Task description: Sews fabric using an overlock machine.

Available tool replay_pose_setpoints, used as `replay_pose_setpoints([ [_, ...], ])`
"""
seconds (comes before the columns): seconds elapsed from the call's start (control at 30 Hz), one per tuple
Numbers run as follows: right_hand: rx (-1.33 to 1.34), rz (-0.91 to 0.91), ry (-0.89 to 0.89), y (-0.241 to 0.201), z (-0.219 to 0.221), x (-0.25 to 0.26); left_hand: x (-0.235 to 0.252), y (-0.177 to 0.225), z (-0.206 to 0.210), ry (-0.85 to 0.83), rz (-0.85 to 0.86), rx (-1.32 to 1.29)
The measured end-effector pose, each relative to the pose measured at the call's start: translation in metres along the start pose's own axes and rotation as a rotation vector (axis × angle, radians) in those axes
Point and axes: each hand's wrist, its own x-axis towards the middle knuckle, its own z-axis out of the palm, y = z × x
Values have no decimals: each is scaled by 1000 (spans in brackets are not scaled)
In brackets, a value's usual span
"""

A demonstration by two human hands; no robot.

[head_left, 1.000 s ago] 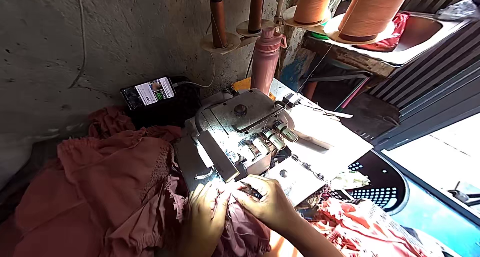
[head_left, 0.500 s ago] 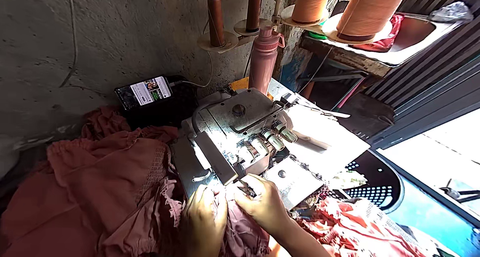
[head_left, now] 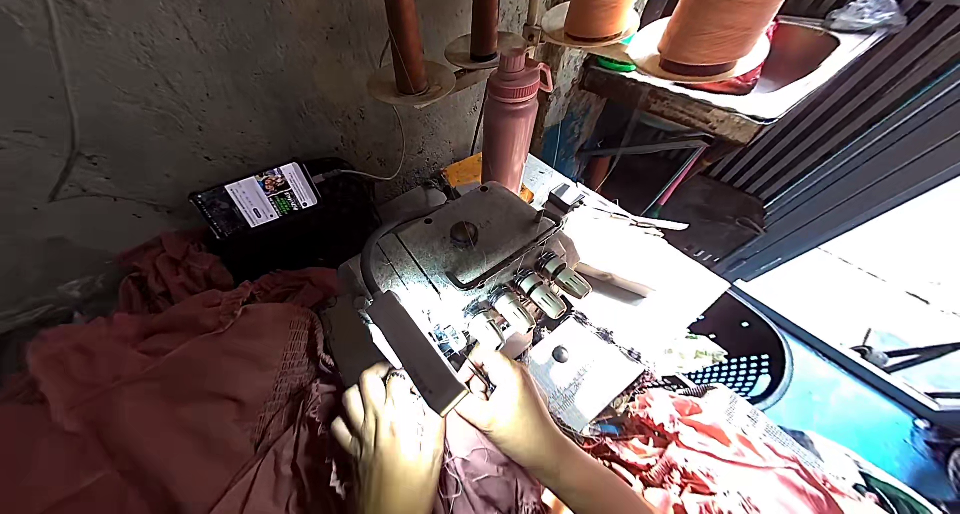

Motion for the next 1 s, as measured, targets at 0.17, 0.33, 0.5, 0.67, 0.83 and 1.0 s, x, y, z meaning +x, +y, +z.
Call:
replay_pose_setpoints([
  [0.17, 81, -48, 19, 8, 5, -2, 4, -3, 1, -97, -14, 42],
  [0.33, 148, -63, -70, 9, -1, -2, 7, -10, 2, -129, -11, 36],
  [0.5, 239, -58, -85, 9, 0, -3, 7, -13, 4, -164, -29, 17],
  [0.67, 273, -51, -75, 7, 1, -1, 9, -19, 7, -196, -59, 17],
  [0.83, 287, -41, -76, 6, 4, 0, 10, -24, 8, -208, -75, 2],
  [1.0, 308, -51, -71, 6, 5, 0, 12, -27, 9, -212, -87, -10],
])
